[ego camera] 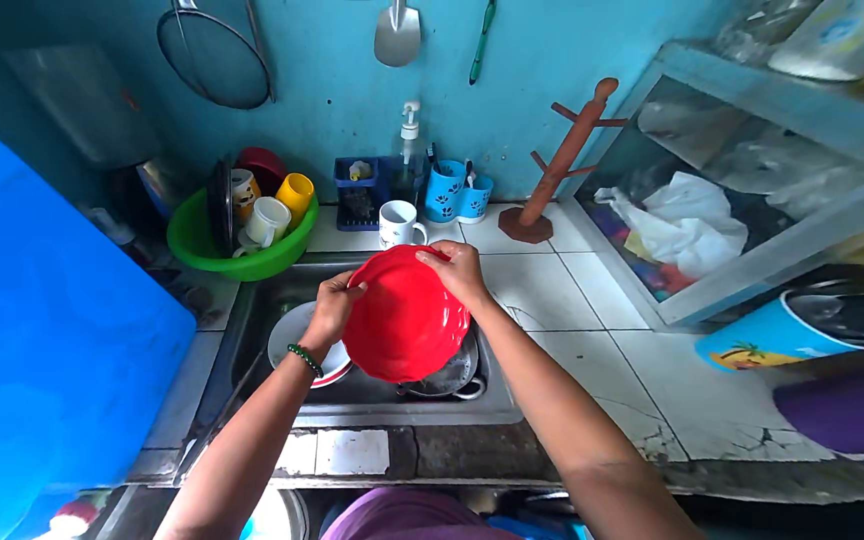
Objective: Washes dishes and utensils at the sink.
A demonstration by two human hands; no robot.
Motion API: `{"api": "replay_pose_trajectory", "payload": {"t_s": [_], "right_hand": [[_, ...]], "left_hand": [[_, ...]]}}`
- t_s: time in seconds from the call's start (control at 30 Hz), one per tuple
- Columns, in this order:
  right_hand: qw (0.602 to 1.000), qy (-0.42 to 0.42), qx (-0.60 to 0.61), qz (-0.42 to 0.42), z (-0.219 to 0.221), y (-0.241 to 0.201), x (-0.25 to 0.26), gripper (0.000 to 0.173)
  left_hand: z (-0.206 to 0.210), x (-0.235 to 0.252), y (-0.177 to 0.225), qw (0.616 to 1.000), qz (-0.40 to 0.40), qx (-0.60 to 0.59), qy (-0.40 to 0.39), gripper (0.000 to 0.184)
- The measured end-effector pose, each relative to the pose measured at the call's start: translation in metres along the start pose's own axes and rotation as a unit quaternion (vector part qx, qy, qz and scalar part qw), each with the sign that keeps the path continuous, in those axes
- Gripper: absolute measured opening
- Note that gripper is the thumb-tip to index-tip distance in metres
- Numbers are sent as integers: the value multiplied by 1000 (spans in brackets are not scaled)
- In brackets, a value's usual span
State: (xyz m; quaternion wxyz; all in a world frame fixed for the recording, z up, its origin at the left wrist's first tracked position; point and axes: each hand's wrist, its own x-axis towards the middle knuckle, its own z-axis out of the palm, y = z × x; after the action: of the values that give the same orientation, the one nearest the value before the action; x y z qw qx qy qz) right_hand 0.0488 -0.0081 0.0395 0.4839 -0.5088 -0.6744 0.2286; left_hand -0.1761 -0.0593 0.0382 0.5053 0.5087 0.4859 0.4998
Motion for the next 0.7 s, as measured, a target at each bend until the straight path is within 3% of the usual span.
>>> {"api": "replay_pose_trajectory", "payload": {"t_s": [0.07,0.2,0.3,0.37,0.43,0.53,0.63,0.7], "right_hand": [[1000,9,12,-3,2,0,-2,18],[997,37,-51,40,6,-14,-4,46],[998,-3,-39,54,1,-8,0,38],[991,-5,16,131,5,10,-9,40],[960,-7,91,266,17,35,-30,44],[885,-32,188,426,46,65,-64,30],[815,116,286,491,66,69,-74,26],[795,205,298,487,72,70,-76,27]], "left_hand": [[0,0,0,1000,-2,-3,-1,17],[2,-3,2,1000,-4,4,-11,17],[-2,-4,7,998,8,56,9,18],[-10,-12,16,995,13,98,28,23],[-20,-22,30,992,11,111,53,27],[-30,-31,45,992,7,106,73,31],[-35,-34,45,988,5,129,80,30],[-38,-33,40,985,10,152,85,28]]}}
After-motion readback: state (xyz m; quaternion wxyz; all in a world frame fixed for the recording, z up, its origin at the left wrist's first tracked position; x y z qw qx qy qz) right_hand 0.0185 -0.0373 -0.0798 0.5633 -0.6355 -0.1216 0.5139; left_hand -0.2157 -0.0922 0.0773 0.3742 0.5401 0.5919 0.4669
